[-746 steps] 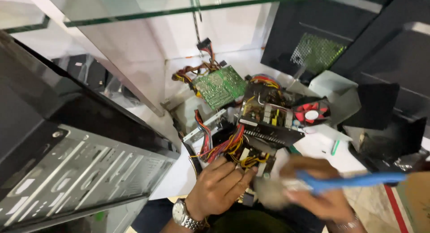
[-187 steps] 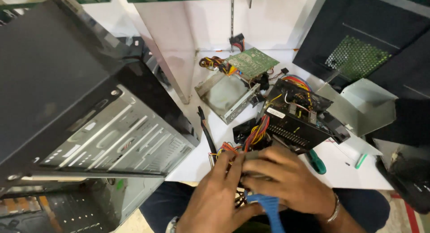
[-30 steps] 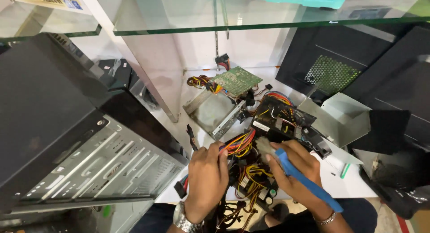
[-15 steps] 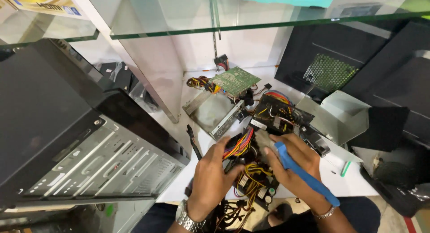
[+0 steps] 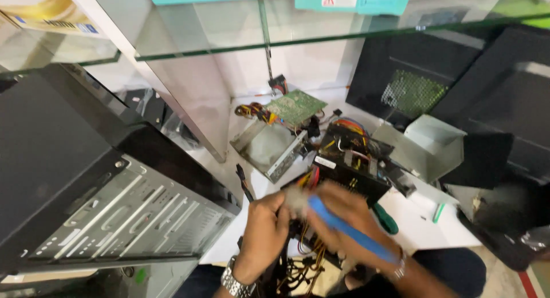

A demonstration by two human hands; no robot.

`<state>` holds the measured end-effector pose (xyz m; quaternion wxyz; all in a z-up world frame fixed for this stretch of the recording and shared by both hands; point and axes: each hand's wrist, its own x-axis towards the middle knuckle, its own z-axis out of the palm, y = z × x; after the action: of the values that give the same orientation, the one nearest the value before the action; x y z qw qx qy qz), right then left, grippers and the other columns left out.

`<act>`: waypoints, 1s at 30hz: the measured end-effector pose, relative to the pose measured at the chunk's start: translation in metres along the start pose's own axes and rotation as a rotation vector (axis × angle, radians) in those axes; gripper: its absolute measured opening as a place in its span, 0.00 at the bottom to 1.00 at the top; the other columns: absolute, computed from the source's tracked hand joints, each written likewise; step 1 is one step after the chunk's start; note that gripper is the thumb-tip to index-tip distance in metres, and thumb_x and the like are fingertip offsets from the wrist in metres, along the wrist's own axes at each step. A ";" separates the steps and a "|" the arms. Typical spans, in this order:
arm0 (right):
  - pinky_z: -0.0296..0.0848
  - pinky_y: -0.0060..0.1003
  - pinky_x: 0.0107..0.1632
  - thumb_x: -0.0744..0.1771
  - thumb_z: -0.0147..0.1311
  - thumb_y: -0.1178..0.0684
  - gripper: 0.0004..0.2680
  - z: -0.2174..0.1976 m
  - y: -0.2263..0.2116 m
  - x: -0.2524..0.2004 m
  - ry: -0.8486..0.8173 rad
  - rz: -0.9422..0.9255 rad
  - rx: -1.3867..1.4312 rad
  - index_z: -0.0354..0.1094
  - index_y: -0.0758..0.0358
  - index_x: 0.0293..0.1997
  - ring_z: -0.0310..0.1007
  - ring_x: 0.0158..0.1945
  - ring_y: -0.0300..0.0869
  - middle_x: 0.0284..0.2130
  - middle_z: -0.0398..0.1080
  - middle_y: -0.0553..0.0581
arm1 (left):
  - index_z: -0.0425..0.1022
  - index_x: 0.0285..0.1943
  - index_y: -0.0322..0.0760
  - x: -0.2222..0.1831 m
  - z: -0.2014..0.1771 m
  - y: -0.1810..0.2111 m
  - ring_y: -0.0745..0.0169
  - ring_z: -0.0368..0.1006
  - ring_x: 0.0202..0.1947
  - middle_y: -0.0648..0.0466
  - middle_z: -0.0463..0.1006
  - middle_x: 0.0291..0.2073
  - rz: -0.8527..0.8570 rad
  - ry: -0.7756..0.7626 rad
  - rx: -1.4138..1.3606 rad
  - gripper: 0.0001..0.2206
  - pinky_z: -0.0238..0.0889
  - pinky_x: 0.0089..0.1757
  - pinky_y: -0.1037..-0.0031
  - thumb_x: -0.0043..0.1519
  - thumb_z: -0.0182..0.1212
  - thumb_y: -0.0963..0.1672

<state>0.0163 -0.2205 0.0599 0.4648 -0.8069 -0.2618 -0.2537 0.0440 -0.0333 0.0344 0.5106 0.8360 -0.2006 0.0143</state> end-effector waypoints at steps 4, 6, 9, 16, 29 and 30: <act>0.76 0.37 0.35 0.68 0.51 0.60 0.06 -0.005 0.019 0.002 -0.059 -0.022 -0.331 0.67 0.69 0.48 0.73 0.32 0.48 0.37 0.67 0.62 | 0.80 0.56 0.38 -0.002 -0.002 0.001 0.65 0.78 0.27 0.54 0.82 0.28 0.038 0.052 -0.001 0.13 0.71 0.34 0.75 0.66 0.54 0.39; 0.76 0.32 0.29 0.69 0.50 0.60 0.04 -0.002 0.016 0.007 -0.041 -0.094 -0.239 0.67 0.71 0.42 0.72 0.27 0.43 0.34 0.68 0.63 | 0.77 0.62 0.38 -0.004 -0.004 0.003 0.63 0.81 0.28 0.51 0.84 0.32 0.072 0.052 0.003 0.16 0.71 0.35 0.73 0.65 0.53 0.40; 0.74 0.25 0.22 0.68 0.52 0.62 0.08 -0.001 0.026 0.005 -0.124 -0.070 -0.200 0.68 0.68 0.53 0.70 0.23 0.35 0.30 0.70 0.56 | 0.75 0.64 0.39 -0.010 0.003 0.001 0.57 0.77 0.27 0.49 0.82 0.33 0.103 0.081 0.120 0.18 0.70 0.34 0.69 0.64 0.56 0.38; 0.77 0.34 0.39 0.66 0.60 0.54 0.05 -0.012 0.017 0.032 -0.226 0.098 -0.249 0.70 0.61 0.38 0.77 0.34 0.43 0.32 0.75 0.55 | 0.75 0.49 0.19 -0.024 0.024 -0.018 0.45 0.71 0.29 0.40 0.75 0.35 0.483 0.186 0.537 0.13 0.69 0.28 0.61 0.55 0.63 0.30; 0.69 0.35 0.34 0.68 0.54 0.55 0.08 -0.004 0.006 0.051 -0.371 -0.076 0.059 0.66 0.61 0.27 0.67 0.28 0.41 0.22 0.66 0.52 | 0.77 0.43 0.25 -0.025 0.022 -0.023 0.49 0.69 0.30 0.45 0.74 0.35 0.536 0.251 0.582 0.05 0.69 0.30 0.61 0.60 0.65 0.34; 0.69 0.35 0.34 0.68 0.54 0.55 0.08 -0.001 0.017 0.044 -0.377 -0.071 0.064 0.66 0.61 0.27 0.67 0.28 0.41 0.22 0.66 0.52 | 0.77 0.43 0.25 -0.025 0.022 -0.024 0.49 0.69 0.30 0.45 0.74 0.35 0.527 0.248 0.581 0.05 0.69 0.30 0.61 0.60 0.65 0.34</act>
<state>0.0596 -0.2207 0.0789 0.4238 -0.8153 -0.3802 -0.1059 0.0254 -0.0348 -0.0028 0.2527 0.8573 -0.3323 0.3014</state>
